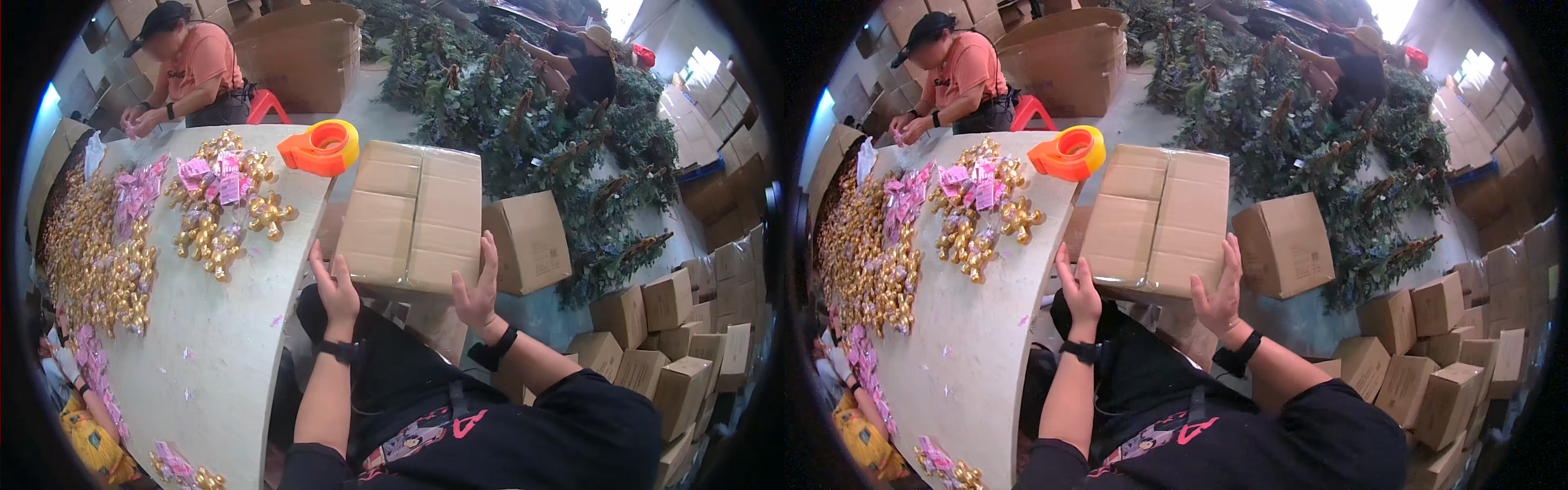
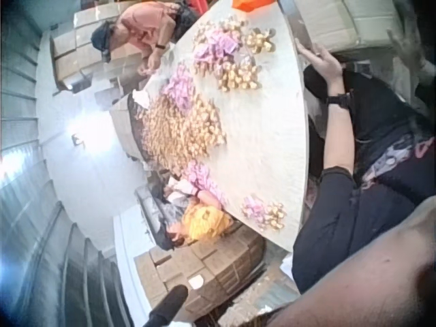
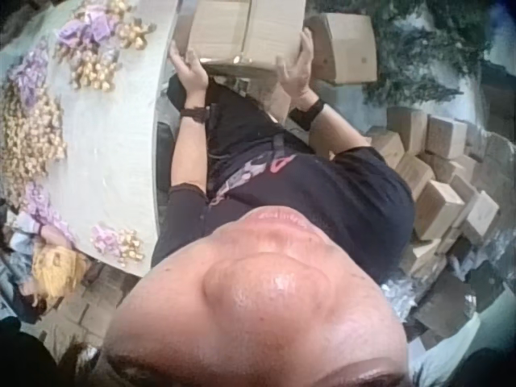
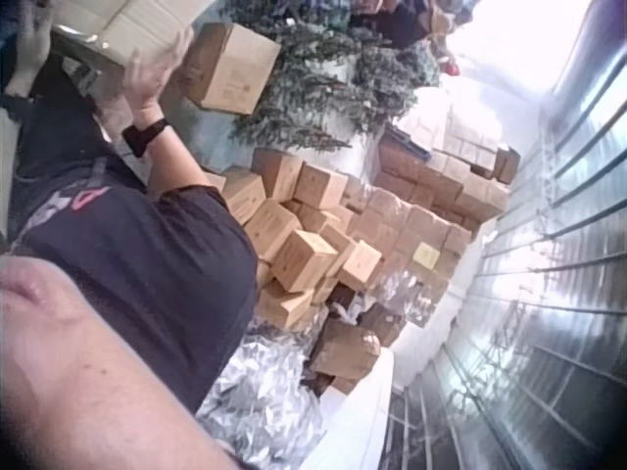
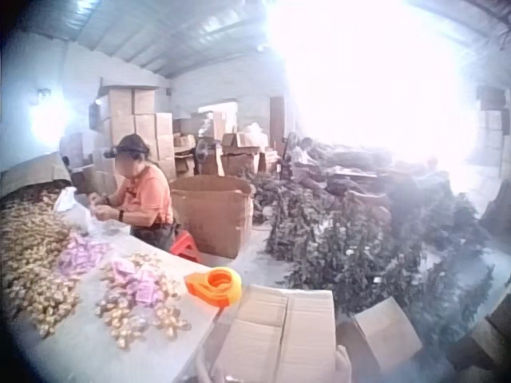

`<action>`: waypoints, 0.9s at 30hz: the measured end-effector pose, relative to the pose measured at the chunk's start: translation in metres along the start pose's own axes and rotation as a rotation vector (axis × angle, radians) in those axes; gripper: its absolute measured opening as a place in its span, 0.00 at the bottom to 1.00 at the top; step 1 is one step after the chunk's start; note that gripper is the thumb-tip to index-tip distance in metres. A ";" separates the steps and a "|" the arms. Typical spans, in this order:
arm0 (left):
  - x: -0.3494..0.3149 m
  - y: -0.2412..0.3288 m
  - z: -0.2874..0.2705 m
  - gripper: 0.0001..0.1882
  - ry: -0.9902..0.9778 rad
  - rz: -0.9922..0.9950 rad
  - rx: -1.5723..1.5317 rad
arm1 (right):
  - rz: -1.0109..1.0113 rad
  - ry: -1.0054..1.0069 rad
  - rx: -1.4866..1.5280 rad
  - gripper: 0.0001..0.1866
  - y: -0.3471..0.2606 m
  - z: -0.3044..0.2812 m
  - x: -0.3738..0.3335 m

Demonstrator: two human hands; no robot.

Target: Packing gold-colored bear ornaments into small pink bags and then into cardboard boxes.

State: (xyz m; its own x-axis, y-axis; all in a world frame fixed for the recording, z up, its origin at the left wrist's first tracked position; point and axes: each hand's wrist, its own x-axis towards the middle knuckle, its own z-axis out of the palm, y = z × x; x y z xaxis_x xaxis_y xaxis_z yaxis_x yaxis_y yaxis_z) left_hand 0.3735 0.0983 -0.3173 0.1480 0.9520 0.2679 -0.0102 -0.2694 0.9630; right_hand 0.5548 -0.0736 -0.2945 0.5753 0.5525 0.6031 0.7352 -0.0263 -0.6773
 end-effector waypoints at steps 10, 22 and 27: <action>-0.022 -0.005 0.028 0.28 0.175 -0.253 -0.058 | 1.160 -0.346 0.846 0.36 0.023 -0.010 0.023; -0.040 -0.012 0.023 0.28 0.111 -0.022 -0.026 | 1.030 -0.271 0.763 0.27 0.014 0.003 0.008; -0.036 -0.009 0.024 0.30 0.135 0.017 0.111 | 1.099 -0.304 0.728 0.29 0.009 -0.004 0.018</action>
State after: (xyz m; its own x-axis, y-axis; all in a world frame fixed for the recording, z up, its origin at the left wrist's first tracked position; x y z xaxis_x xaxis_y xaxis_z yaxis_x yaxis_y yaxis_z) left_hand 0.3922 0.0629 -0.3361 0.0143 0.9560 0.2931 0.0991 -0.2931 0.9509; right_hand 0.5732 -0.0669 -0.2878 0.5671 0.6947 -0.4426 -0.4599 -0.1788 -0.8698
